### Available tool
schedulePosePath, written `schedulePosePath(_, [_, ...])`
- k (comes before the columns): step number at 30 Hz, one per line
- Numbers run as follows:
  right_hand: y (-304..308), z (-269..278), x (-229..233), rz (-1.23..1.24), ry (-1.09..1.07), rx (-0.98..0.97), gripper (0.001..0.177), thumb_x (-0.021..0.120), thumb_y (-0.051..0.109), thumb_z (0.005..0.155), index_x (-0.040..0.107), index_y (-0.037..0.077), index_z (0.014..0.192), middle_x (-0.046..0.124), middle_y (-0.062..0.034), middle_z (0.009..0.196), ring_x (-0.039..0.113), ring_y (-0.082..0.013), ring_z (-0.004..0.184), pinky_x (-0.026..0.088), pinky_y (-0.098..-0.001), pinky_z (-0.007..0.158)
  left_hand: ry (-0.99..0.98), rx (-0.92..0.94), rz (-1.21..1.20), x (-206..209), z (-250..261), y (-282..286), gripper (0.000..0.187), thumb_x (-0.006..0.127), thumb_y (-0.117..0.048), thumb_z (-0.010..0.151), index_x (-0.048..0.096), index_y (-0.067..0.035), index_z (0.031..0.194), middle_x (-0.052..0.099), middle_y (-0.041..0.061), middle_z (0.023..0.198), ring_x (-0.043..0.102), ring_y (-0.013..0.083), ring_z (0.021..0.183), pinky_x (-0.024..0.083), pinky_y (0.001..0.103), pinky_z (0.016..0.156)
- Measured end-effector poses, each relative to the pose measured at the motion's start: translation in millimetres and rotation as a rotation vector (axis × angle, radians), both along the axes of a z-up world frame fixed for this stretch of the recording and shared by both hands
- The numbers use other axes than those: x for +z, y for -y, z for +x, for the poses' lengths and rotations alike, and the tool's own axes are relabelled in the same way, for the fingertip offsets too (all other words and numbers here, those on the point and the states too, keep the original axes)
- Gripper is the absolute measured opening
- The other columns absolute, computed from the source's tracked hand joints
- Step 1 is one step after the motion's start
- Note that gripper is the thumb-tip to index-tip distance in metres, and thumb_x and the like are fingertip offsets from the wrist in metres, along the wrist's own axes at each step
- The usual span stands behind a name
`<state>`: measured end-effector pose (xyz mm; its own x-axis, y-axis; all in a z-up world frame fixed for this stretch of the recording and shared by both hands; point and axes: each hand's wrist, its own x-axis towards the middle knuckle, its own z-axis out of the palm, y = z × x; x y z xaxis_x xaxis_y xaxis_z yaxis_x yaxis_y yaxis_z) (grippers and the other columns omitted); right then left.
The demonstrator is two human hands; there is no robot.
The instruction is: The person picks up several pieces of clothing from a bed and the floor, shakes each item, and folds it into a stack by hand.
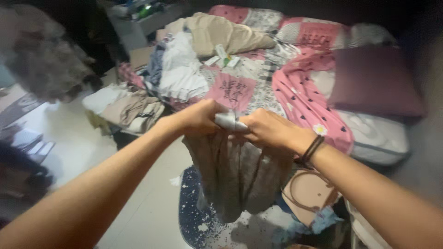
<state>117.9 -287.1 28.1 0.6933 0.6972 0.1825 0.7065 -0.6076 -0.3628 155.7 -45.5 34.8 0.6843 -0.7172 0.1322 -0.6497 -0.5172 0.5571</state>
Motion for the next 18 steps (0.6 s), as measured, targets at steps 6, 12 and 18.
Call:
schedulePosePath(6, [39.2,-23.6,-6.2,0.101,-0.079,-0.151,0.021,0.069,0.022,0.086,0.074,0.013,0.104,0.075,-0.0152,0.088,0.073,-0.034,0.079,0.055,-0.0437,0.072,-0.245,0.0,0.067,20.6,-2.0,23.8,0.049,0.089,-0.014,0.066,0.072,-0.007,0.112,0.078,0.003,0.084,0.071,0.0107,0.076,0.058,0.031,0.068])
schedulePosePath(12, [93.4,-56.4,-23.4,0.033,0.014,-0.41,0.044,0.079,0.038,0.084,0.066,0.007,0.112,0.074,-0.0203,0.095,0.069,-0.0395,0.088,0.053,-0.0483,0.073,-0.243,-0.182,-0.004,-17.3,3.1,82.5,0.027,0.08,-0.007,0.081,0.076,-0.001,0.107,0.074,0.006,0.08,0.064,0.0083,0.073,0.057,0.032,0.066])
schedulePosePath(18, [134.6,-114.7,-8.6,0.105,-0.012,-0.512,0.067,0.075,0.043,0.086,0.051,0.009,0.139,0.071,-0.0241,0.099,0.07,-0.0426,0.087,0.054,-0.0499,0.072,-0.312,-0.459,-0.127,-41.7,-2.2,172.2,0.039,0.068,0.004,0.08,0.073,-0.004,0.117,0.075,0.005,0.086,0.063,0.0069,0.078,0.056,0.031,0.069])
